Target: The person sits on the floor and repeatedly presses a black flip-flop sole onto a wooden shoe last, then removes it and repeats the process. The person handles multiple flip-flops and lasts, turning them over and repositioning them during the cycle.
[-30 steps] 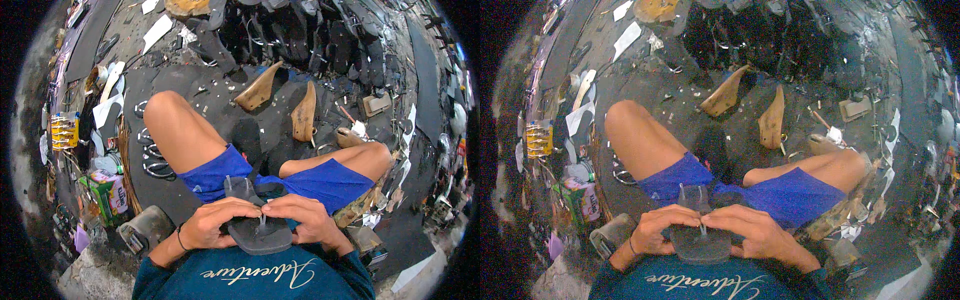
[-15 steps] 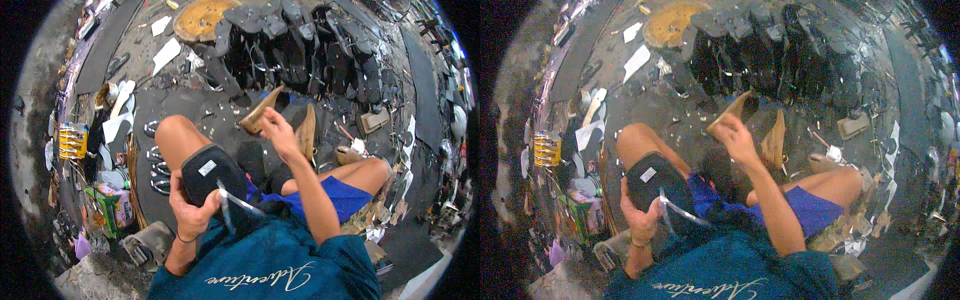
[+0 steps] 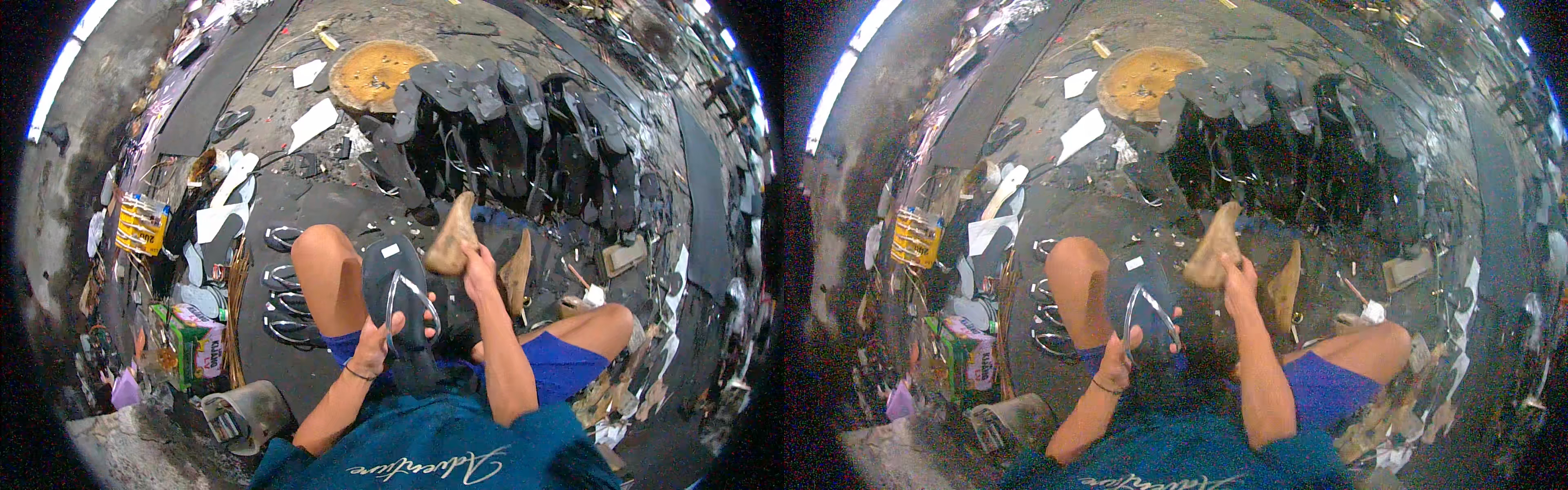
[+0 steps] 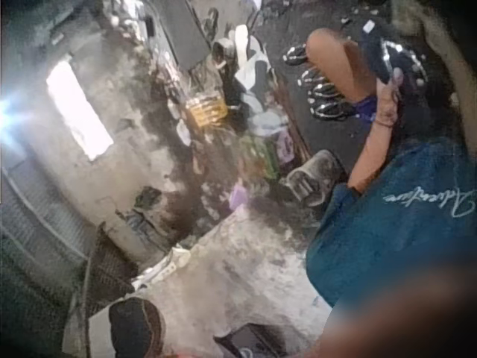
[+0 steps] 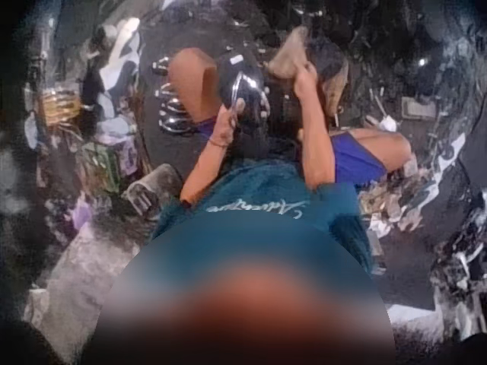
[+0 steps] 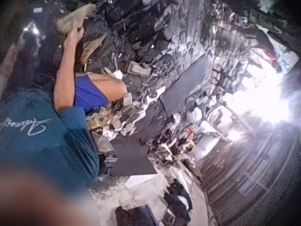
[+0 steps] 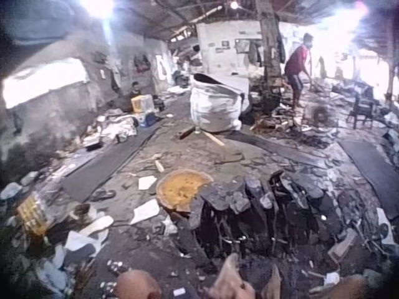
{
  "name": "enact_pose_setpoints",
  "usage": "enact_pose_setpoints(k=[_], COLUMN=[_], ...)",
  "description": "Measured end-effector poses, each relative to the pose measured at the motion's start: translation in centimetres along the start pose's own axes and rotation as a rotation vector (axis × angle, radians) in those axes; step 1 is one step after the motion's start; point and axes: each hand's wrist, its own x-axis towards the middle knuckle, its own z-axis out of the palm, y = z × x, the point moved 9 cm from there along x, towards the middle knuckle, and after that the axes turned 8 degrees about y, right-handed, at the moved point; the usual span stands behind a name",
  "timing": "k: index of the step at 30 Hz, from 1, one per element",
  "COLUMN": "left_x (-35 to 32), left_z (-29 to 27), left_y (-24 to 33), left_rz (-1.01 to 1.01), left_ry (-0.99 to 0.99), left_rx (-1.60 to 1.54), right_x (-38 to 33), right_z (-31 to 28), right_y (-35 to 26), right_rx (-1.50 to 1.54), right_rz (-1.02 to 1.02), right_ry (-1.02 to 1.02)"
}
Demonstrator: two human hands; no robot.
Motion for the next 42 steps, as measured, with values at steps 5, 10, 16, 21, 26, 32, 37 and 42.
enact_pose_setpoints(k=[5, 10, 16, 21, 26, 32, 37, 42], left_x=[2.8, 4.0, 0.7, 0.6, 1.3, 1.7, 2.2, 2.8], left_z=[-0.9, -2.3, -2.2, -4.7, -3.4, 2.1, 3.7, 3.0], left_y=[0.3, 2.0, -2.7, -4.0, -1.3, 2.9, 3.1, 1.8], left_rz=[0.04, 0.161, 0.062, 0.079, 0.13, 0.38, 0.357, 0.097], left_ry=[0.017, 0.304, 0.212, 0.185, 0.179, 0.076, 0.081, 0.017], left_rx=[-0.045, 0.129, 0.088, -0.112, -0.058, 0.359, 0.528, 0.258], right_x=[-16.7, -27.3, -31.4, -30.5, -30.5, -30.5, -30.1, -28.9], right_z=[-3.8, -4.3, 2.1, 5.5, 5.8, 5.4, 4.9, 2.3], right_y=[-8.8, -13.0, -12.8, -9.4, -10.3, -13.6, -13.4, -11.8], right_rx=[0.091, -0.376, -1.03, -0.943, -0.873, -0.884, -0.979, -1.109], right_rz=[0.032, 0.005, -0.837, -1.057, -1.107, -1.242, -1.222, -1.026], right_ry=[-0.365, -0.461, -0.406, -0.308, -0.277, -0.107, -0.219, -0.245])
